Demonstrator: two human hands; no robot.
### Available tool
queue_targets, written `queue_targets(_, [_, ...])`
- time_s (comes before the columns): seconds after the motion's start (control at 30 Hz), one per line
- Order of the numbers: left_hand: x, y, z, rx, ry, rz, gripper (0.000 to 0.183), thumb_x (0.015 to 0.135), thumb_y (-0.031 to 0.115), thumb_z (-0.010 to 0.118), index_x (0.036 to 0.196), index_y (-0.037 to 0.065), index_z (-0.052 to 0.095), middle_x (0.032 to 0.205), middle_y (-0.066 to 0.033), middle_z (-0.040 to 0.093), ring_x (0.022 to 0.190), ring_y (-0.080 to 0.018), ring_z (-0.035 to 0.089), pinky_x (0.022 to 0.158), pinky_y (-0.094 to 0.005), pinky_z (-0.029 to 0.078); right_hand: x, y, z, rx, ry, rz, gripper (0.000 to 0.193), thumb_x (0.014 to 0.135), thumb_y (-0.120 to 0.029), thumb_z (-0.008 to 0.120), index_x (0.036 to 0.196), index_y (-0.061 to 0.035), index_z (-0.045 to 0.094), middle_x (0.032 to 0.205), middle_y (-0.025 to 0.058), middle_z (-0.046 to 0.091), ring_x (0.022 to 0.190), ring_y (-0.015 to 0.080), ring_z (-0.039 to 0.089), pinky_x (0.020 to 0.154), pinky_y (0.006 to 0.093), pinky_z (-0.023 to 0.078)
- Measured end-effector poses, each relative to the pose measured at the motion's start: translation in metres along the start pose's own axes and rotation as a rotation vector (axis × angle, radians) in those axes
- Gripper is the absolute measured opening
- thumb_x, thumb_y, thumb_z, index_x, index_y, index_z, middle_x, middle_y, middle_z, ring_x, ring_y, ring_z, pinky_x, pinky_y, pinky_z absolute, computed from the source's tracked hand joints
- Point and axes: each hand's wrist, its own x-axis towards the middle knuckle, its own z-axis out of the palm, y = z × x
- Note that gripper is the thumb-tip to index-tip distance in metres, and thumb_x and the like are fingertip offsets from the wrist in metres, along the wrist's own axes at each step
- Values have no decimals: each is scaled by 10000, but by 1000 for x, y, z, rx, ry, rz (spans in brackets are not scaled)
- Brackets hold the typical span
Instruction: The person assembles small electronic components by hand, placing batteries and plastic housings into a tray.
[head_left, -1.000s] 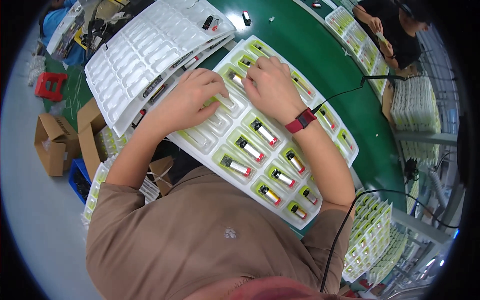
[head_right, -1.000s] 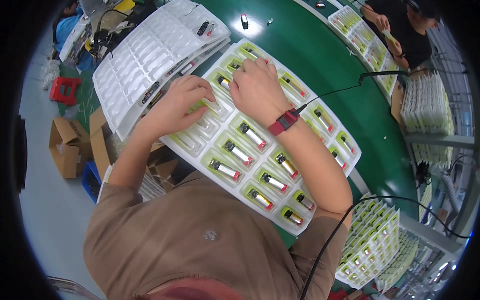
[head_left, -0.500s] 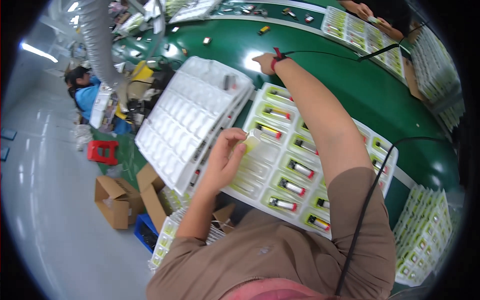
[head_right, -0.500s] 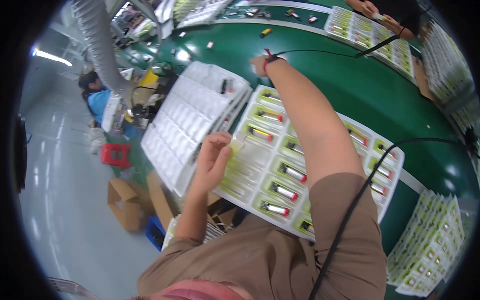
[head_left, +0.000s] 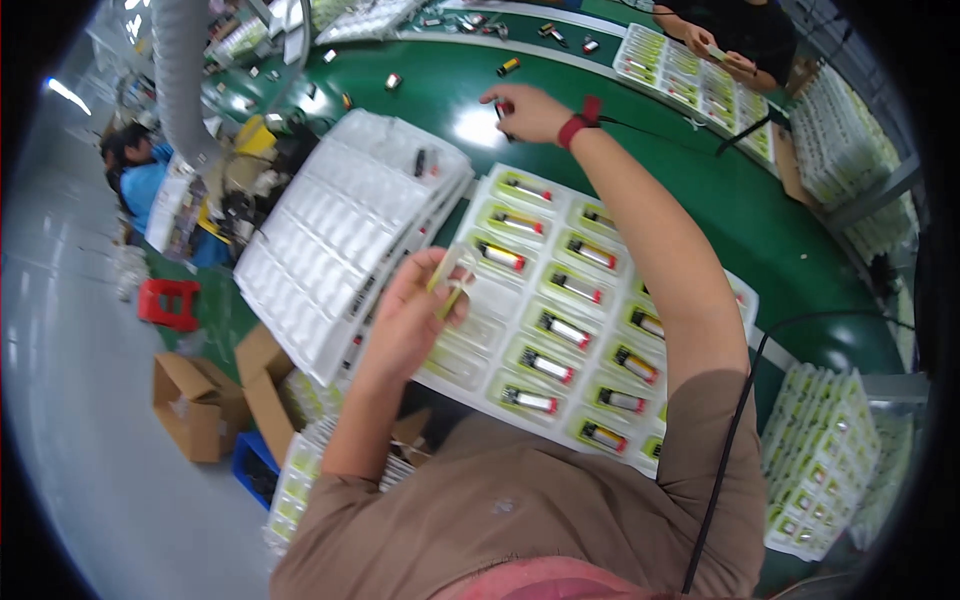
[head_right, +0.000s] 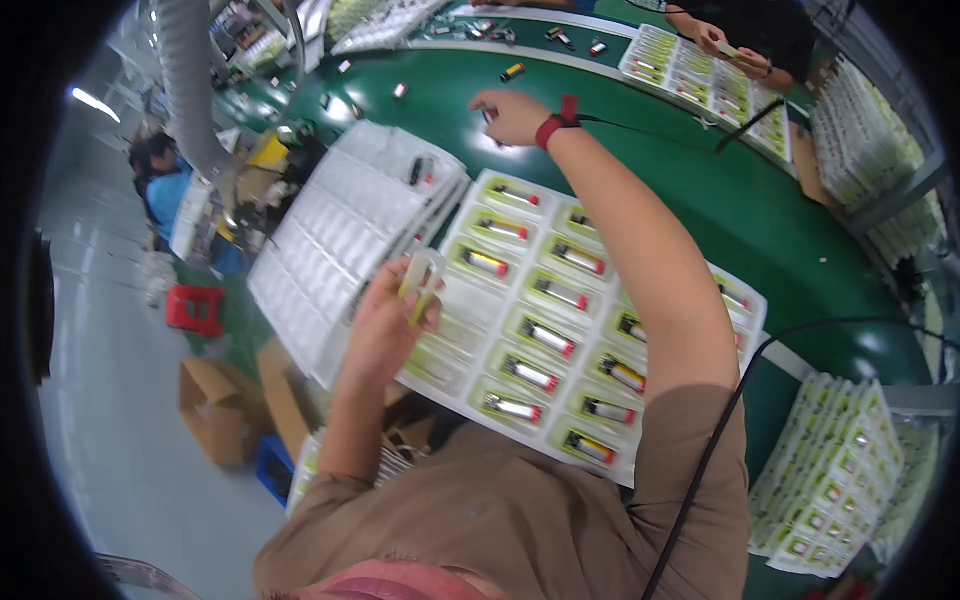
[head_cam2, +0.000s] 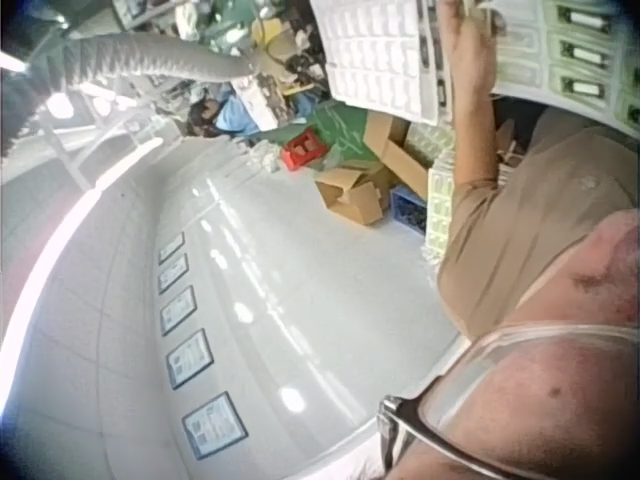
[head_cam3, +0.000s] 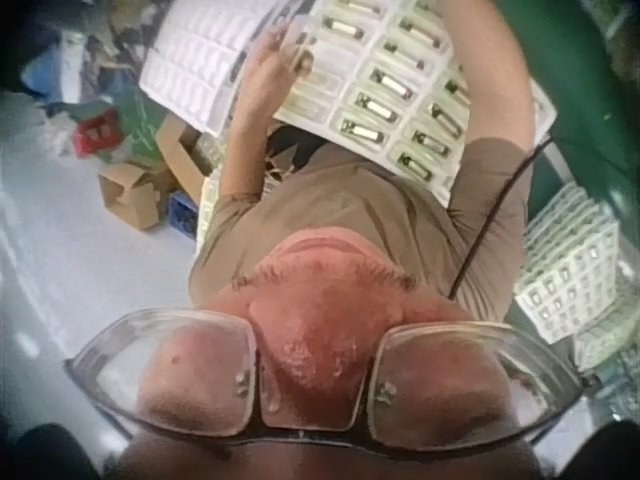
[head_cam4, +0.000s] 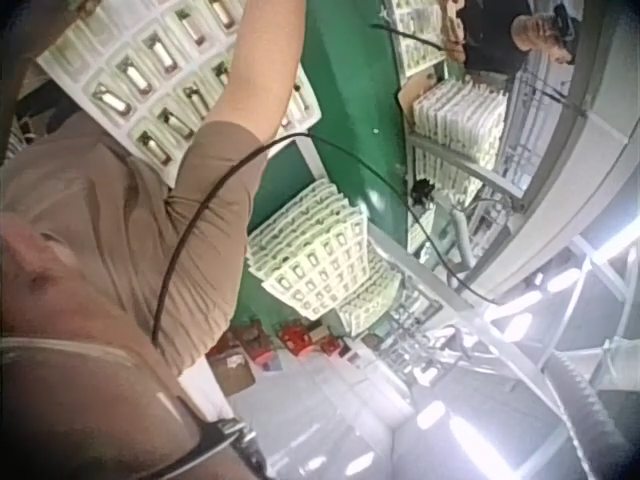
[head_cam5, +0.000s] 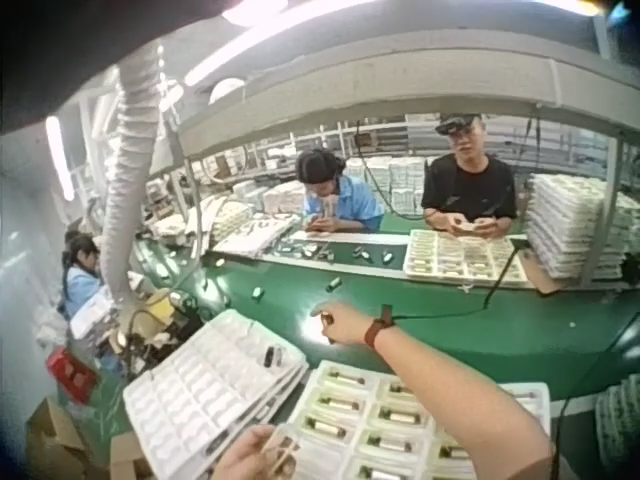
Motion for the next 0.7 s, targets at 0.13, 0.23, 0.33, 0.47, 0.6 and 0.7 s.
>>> queue_targets(0.13, [20,3,11,-8,-48,14,315,1013,54,576,1323,31,532,1217,-82,650,863,-125,573,784,-274,481,-109,-89,-35,425,-23,49,278,943,-150,737,1181,-35,652,972,28,670,866,125,672,769,285,572])
queue_targets(0.23, [38,-4,24,-29,-142,12,389,1037,114,548,1400,-25,526,1316,-140,639,967,-159,588,895,-302,486,-178,-109,-45,543,52,81,247,964,-112,718,1166,1,634,993,60,684,866,133,682,766,266,572])
queue_targets(0.33, [41,-11,34,-161,-180,7,428,1059,131,491,1446,-50,487,1366,-185,603,1054,-198,606,982,-345,497,-216,-122,-38,774,134,211,246,982,-57,681,1199,37,610,1024,103,701,871,145,703,789,254,585])
queue_targets(0.47, [42,-20,54,-236,-187,-10,435,1085,152,412,1457,-65,472,1427,-245,550,1189,-255,599,1068,-377,481,-253,-130,-35,839,129,212,272,1010,-22,618,1269,55,590,1061,125,712,934,168,731,851,274,610])
queue_targets(0.6, [41,-26,65,-252,-230,-63,436,1089,167,424,1459,-56,481,1439,-219,557,1242,-249,586,1096,-383,468,-266,-144,-24,782,158,182,254,990,-16,646,1234,52,624,1073,97,705,894,124,705,818,248,583])
queue_targets(0.7, [40,-28,71,-231,-243,-38,435,1095,173,421,1457,-58,489,1419,-193,576,1256,-252,587,1099,-393,472,-261,-138,-5,677,321,111,255,911,-13,770,1139,39,670,983,50,714,813,58,658,714,206,543])
